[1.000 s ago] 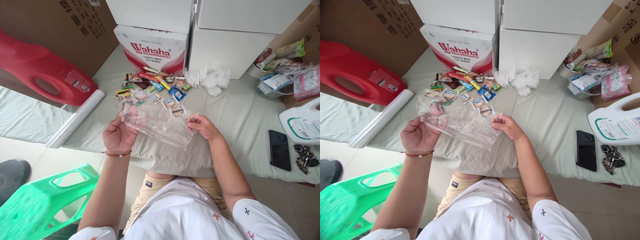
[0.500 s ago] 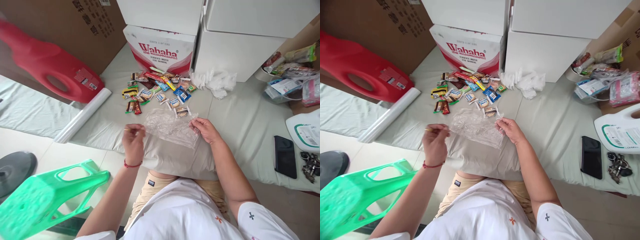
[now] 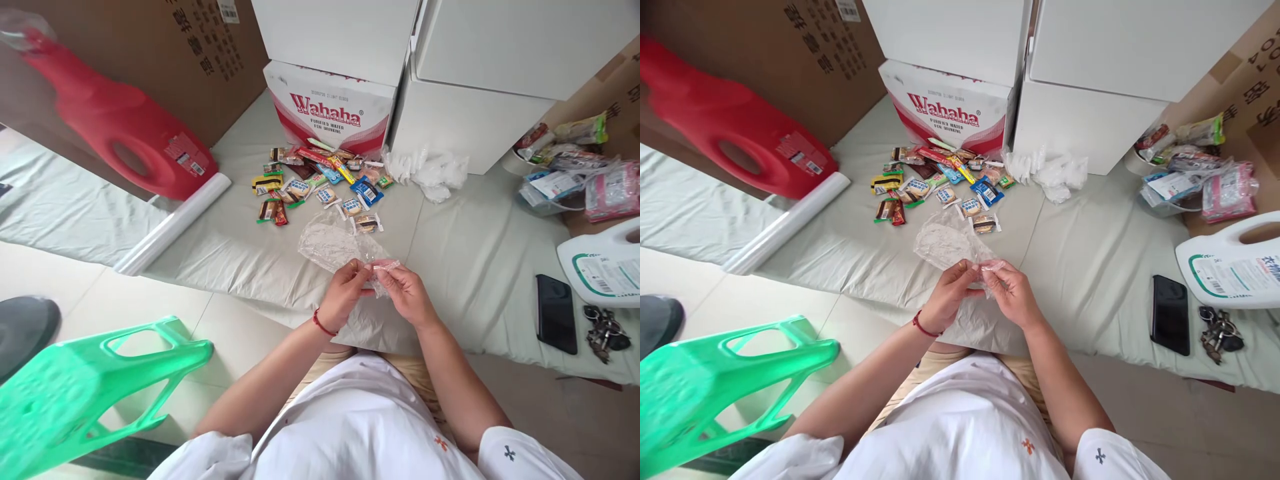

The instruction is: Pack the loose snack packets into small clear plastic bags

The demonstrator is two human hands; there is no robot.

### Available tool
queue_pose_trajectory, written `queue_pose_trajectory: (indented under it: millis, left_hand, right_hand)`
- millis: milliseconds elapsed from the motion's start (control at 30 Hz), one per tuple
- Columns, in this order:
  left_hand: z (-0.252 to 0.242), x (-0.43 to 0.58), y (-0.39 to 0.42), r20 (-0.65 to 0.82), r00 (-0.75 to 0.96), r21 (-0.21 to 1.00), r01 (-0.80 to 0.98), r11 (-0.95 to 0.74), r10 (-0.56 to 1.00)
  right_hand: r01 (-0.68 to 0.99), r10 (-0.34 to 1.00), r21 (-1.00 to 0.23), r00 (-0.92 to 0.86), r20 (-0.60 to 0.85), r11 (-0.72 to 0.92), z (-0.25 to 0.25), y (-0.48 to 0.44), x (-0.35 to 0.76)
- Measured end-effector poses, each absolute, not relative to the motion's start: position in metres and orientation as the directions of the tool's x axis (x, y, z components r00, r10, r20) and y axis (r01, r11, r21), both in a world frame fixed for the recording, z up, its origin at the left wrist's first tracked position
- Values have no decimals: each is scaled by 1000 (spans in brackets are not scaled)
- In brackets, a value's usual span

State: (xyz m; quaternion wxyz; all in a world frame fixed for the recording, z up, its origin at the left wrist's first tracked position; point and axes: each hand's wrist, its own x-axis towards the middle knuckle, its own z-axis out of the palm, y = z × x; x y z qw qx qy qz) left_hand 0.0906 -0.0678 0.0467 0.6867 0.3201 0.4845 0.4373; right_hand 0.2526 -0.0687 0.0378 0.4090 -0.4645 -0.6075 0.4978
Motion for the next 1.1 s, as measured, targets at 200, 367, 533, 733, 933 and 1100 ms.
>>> queue_pose_trajectory:
  millis: [200,367,533,733,933,1100]
  left_hand:
    - [40,79,-75,-451,78,809,-384,445,889]
    - [39,54,-77,-510,125,703,-510,496,851]
    - [29,23,-90,-522,102,658,-584,476,847]
    - [21,9,-110,-498,96,694,-551,463,862]
    - [21,23,-112,-420,136,740,-521,426,897]
    - [23,20,-119,-356,188,776,-486,402,915]
  right_hand:
    - [9,994,-994,-36,-107,-107,20,-76,252]
    - [-235,947,-941,150,-284,-245,18,-74,265]
    - [-91,927,-939,155,-342,-331,15,-92,298]
    - [254,950,-917,18,-313,-307,34,-103,344]
    - [304,951,-927,-146,-272,-218,43,-62,309]
    - [203,928,-947,-233,-292,-248,25,-30,254]
